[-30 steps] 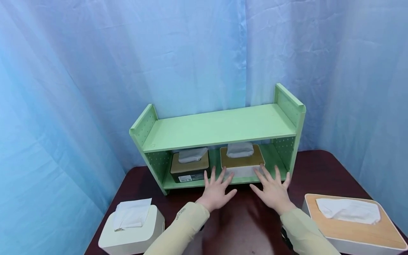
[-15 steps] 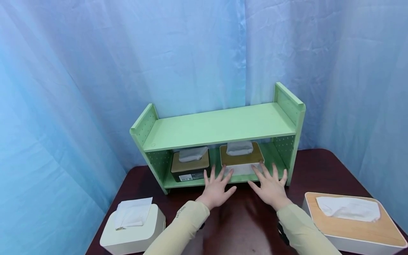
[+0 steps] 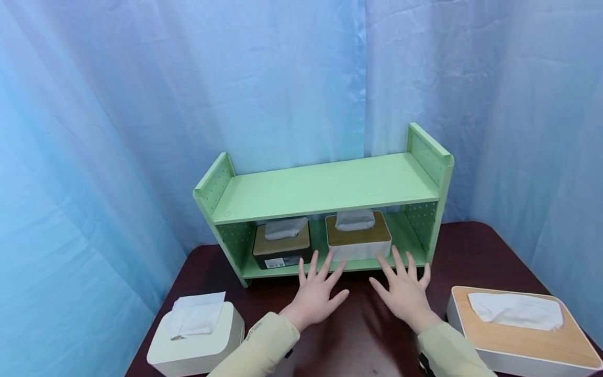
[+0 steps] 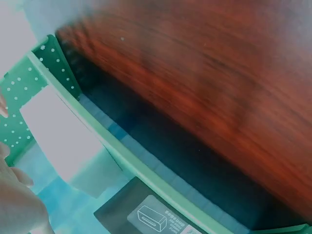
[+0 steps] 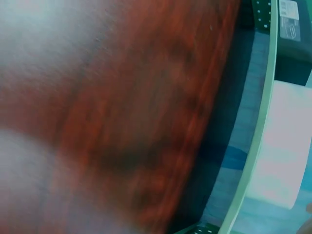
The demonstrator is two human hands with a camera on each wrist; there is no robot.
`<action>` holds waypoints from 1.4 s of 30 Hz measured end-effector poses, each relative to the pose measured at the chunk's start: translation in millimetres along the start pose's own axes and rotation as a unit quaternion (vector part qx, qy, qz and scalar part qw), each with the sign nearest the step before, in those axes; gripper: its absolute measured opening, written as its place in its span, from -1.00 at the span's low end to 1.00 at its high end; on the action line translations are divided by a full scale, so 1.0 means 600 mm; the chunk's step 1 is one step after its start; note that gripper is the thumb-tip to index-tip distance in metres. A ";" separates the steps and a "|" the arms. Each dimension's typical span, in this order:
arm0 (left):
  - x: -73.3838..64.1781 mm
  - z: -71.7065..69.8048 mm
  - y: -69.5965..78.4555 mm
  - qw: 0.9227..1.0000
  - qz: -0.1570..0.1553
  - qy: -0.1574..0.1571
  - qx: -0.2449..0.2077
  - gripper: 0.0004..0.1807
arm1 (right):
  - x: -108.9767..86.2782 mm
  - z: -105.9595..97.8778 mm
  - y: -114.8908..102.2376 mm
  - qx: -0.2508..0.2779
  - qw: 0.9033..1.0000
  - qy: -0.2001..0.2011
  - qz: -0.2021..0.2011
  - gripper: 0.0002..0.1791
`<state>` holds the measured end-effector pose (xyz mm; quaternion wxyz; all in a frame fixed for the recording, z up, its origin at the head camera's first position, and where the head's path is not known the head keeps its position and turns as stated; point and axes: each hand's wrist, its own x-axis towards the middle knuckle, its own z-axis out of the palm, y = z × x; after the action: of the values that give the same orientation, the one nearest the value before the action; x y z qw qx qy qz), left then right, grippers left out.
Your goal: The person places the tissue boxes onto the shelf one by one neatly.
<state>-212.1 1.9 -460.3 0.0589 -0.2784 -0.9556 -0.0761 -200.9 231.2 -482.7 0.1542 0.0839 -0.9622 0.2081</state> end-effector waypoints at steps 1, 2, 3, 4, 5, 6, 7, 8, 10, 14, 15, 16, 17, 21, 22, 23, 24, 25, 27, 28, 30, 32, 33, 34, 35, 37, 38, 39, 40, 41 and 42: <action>-0.006 0.001 -0.001 1.000 0.003 0.002 -0.002 -0.34 | -0.006 0.002 -0.001 0.005 1.000 -0.001 0.001 -0.31; -0.012 0.002 -0.002 1.000 0.005 0.003 -0.009 -0.34 | -0.012 0.005 -0.001 0.008 1.000 -0.004 0.003 -0.31; -0.019 0.003 -0.003 1.000 0.006 0.001 -0.017 -0.34 | -0.018 0.009 -0.002 0.013 1.000 -0.005 0.004 -0.31; -0.025 0.003 -0.005 1.000 0.007 -0.001 -0.024 -0.34 | -0.024 0.012 -0.003 0.017 1.000 -0.009 0.005 -0.31; -0.033 0.004 -0.006 0.999 0.007 -0.004 -0.033 -0.34 | -0.030 0.016 -0.004 0.020 1.000 -0.011 0.006 -0.31; -0.040 0.005 -0.008 0.999 0.006 -0.008 -0.043 -0.34 | -0.036 0.020 -0.006 0.023 1.000 -0.013 0.006 -0.31; -0.046 0.006 -0.010 0.999 0.005 -0.011 -0.052 -0.34 | -0.041 0.023 -0.007 0.027 0.999 -0.016 0.007 -0.31; -0.053 0.006 -0.012 0.998 0.003 -0.015 -0.062 -0.34 | -0.047 0.026 -0.009 0.031 0.999 -0.018 0.008 -0.31; -0.064 0.007 -0.016 0.997 0.000 -0.020 -0.078 -0.34 | -0.055 0.030 -0.013 0.037 0.999 -0.026 0.013 -0.31; -0.085 0.013 -0.028 0.993 -0.012 -0.025 -0.113 -0.35 | -0.070 0.035 -0.020 0.048 0.998 -0.038 0.024 -0.33; -0.090 0.014 -0.031 0.992 -0.017 -0.026 -0.124 -0.35 | -0.074 0.038 -0.021 0.051 0.998 -0.040 0.025 -0.34; -0.097 0.015 -0.035 0.990 -0.023 -0.025 -0.134 -0.35 | -0.077 0.040 -0.023 0.053 0.998 -0.040 0.025 -0.35; -0.103 0.016 -0.038 0.989 -0.029 -0.023 -0.143 -0.36 | -0.080 0.043 -0.024 0.056 0.997 -0.039 0.024 -0.36; -0.131 0.016 -0.052 0.983 -0.050 -0.008 -0.177 -0.35 | -0.093 0.056 -0.032 0.063 0.998 -0.026 0.013 -0.40; -0.138 0.016 -0.056 0.982 -0.052 0.000 -0.183 -0.35 | -0.096 0.059 -0.034 0.067 0.998 -0.020 0.011 -0.41; -0.144 0.015 -0.061 0.981 -0.054 0.008 -0.186 -0.34 | -0.099 0.062 -0.037 0.070 0.997 -0.015 0.009 -0.41; -0.151 0.013 -0.066 0.980 -0.055 0.019 -0.192 -0.35 | -0.102 0.065 -0.040 0.075 0.997 -0.009 0.006 -0.42; -0.158 0.011 -0.071 0.979 -0.054 0.033 -0.194 -0.35 | -0.105 0.068 -0.043 0.078 0.997 -0.005 0.005 -0.42; -0.172 0.004 -0.085 0.977 -0.054 0.056 -0.200 -0.36 | -0.110 0.073 -0.050 0.089 0.996 -0.001 0.004 -0.42; -0.178 0.000 -0.092 0.976 -0.055 0.067 -0.200 -0.37 | -0.111 0.074 -0.053 0.096 0.995 0.000 0.003 -0.42; -0.192 -0.009 -0.109 0.974 -0.055 0.090 -0.198 -0.39 | -0.113 0.078 -0.057 0.102 0.995 -0.001 0.005 -0.42; -0.207 -0.018 -0.127 0.973 -0.055 0.111 -0.195 -0.41 | -0.114 0.080 -0.062 0.106 0.994 -0.003 0.009 -0.42; -0.214 -0.023 -0.137 0.972 -0.055 0.122 -0.192 -0.41 | -0.114 0.081 -0.063 0.105 0.994 -0.004 0.011 -0.42; -0.222 -0.026 -0.147 0.971 -0.054 0.136 -0.189 -0.42 | -0.114 0.082 -0.065 0.104 0.995 -0.004 0.011 -0.42; -0.230 -0.030 -0.158 0.970 -0.057 0.145 -0.188 -0.43 | -0.114 0.084 -0.067 0.100 0.995 -0.004 0.012 -0.42; -0.247 -0.038 -0.182 0.967 -0.066 0.166 -0.180 -0.44 | -0.112 0.087 -0.071 0.103 0.995 -0.011 0.012 -0.42; -0.257 -0.042 -0.195 0.966 -0.072 0.175 -0.177 -0.44 | -0.112 0.088 -0.074 0.109 0.994 -0.019 0.013 -0.41; -0.267 -0.046 -0.208 0.965 -0.080 0.182 -0.172 -0.44 | -0.111 0.089 -0.076 0.117 0.993 -0.026 0.012 -0.41; -0.277 -0.050 -0.220 0.964 -0.090 0.187 -0.166 -0.43 | -0.110 0.090 -0.078 0.127 0.991 -0.034 0.012 -0.40; -0.287 -0.055 -0.232 0.964 -0.102 0.190 -0.159 -0.43 | -0.109 0.090 -0.080 0.139 0.989 -0.043 0.015 -0.38; -0.297 -0.059 -0.243 0.963 -0.114 0.190 -0.153 -0.42 | -0.107 0.091 -0.082 0.150 0.987 -0.052 0.017 -0.37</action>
<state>-139.1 -219.1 -469.5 0.1876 -0.1538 -0.9292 -0.2788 -143.5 170.1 -532.8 0.0863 0.1003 -0.9279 0.3485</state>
